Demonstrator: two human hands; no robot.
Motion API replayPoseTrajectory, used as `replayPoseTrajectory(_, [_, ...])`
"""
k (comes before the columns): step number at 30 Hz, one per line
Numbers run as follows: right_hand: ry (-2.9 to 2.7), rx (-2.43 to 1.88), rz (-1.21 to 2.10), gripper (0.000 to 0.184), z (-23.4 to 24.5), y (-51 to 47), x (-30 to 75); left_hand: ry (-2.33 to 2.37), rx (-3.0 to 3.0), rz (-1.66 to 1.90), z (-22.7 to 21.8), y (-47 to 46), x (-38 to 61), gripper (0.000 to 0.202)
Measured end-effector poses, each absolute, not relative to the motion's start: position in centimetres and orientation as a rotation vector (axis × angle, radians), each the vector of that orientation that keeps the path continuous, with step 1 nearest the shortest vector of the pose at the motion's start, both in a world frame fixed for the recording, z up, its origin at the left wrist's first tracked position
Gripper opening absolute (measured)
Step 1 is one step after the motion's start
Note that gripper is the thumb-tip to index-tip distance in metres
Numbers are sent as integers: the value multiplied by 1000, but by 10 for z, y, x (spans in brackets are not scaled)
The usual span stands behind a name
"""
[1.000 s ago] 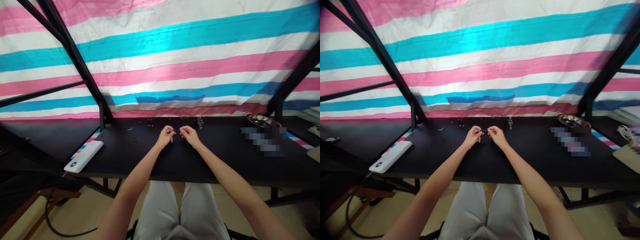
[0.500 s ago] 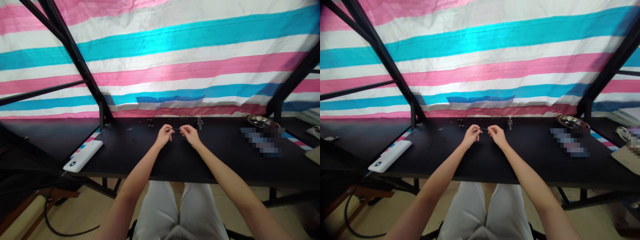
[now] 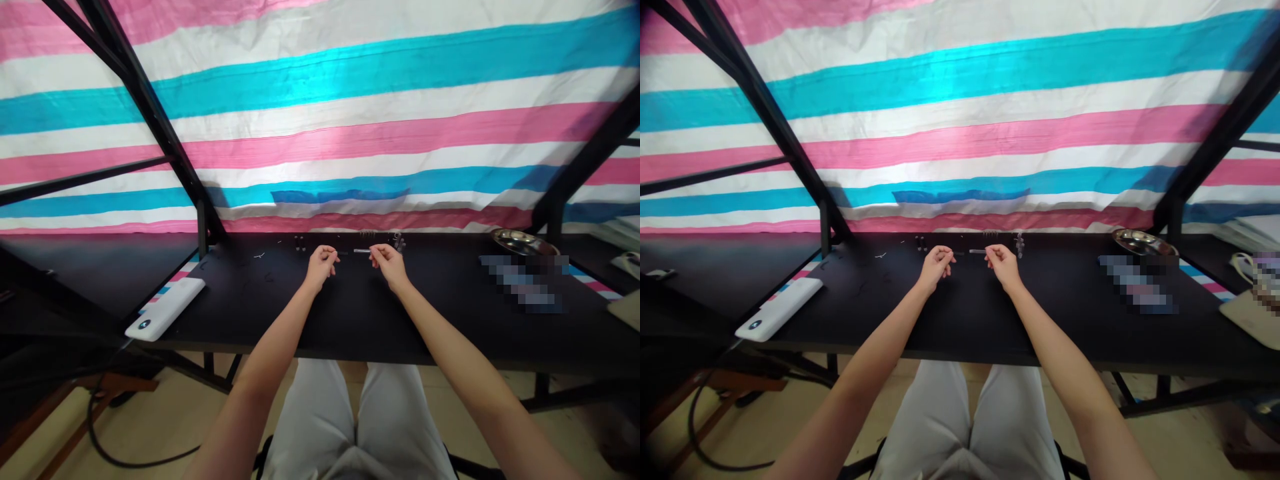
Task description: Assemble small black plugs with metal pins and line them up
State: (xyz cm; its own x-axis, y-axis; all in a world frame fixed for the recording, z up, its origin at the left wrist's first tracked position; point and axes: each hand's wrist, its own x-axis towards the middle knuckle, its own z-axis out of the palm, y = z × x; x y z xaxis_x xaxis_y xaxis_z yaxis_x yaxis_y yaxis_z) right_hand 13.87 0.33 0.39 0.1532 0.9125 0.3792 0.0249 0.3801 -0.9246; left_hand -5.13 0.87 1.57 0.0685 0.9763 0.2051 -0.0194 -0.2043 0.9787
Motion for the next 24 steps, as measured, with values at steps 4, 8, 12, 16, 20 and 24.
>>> replayPoseTrajectory(4, [-1318,-988,911,36,1,1,133,1008,1503,1138,13,5,-48,23])
replayPoseTrajectory(8, [-1431,-1010,1032,37,-1,0,131,984,1508,1125,10,5,-47,22])
replayPoseTrajectory(12, [-1427,-1009,1047,39,1,-1,132,990,1483,1119,9,7,-48,24])
replayPoseTrajectory(16, [-1386,-959,1035,39,4,-3,132,977,1492,1052,8,5,-46,23])
replayPoseTrajectory(20, [-1533,-984,1073,39,4,-6,129,956,1506,1010,8,3,-45,24])
replayPoseTrajectory(24, [-1695,-1009,1029,36,0,-7,129,963,1516,1011,9,3,-45,26])
